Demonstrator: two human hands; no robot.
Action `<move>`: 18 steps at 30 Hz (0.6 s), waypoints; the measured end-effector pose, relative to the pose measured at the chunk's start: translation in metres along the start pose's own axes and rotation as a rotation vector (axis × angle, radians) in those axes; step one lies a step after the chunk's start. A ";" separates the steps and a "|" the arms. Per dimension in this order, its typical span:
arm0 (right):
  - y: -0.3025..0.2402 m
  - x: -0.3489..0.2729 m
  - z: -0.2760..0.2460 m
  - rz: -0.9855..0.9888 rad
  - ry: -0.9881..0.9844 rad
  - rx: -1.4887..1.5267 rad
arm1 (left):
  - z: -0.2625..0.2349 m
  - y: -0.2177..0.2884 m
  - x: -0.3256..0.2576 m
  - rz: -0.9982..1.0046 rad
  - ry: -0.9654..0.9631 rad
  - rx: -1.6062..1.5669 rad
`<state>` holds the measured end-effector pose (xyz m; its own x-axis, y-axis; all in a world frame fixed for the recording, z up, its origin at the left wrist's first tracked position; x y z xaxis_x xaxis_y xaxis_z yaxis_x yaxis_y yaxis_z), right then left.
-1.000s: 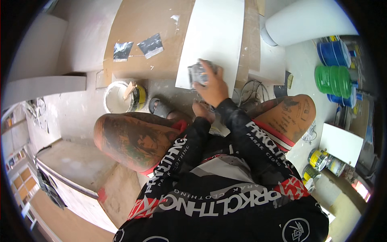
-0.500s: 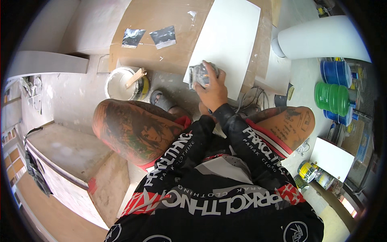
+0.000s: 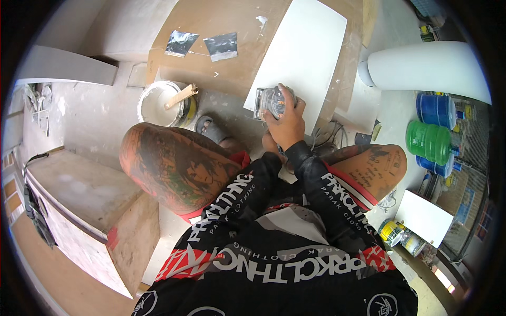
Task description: The recorder uses an orbital sander to smooth the surface and edges of a white furniture board.
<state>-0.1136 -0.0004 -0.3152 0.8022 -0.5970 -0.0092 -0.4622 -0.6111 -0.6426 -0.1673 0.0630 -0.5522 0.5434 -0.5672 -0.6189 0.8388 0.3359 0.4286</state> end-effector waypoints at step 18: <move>0.002 0.011 0.003 -0.025 -0.019 0.053 | 0.012 0.000 -0.014 -0.118 0.030 -0.056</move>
<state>-0.1048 -0.0068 -0.3194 0.8205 -0.5716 -0.0062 -0.4214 -0.5975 -0.6822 -0.1753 0.0617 -0.5358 0.4405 -0.5830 -0.6827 0.8973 0.3097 0.3145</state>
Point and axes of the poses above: each hand's wrist, its own x-axis towards the middle knuckle, its own z-axis out of the palm, y = z × x, the point moved 10 cm from there along x, towards the middle knuckle, and after that the axes turned 8 degrees about -z, right-handed, at the moved point
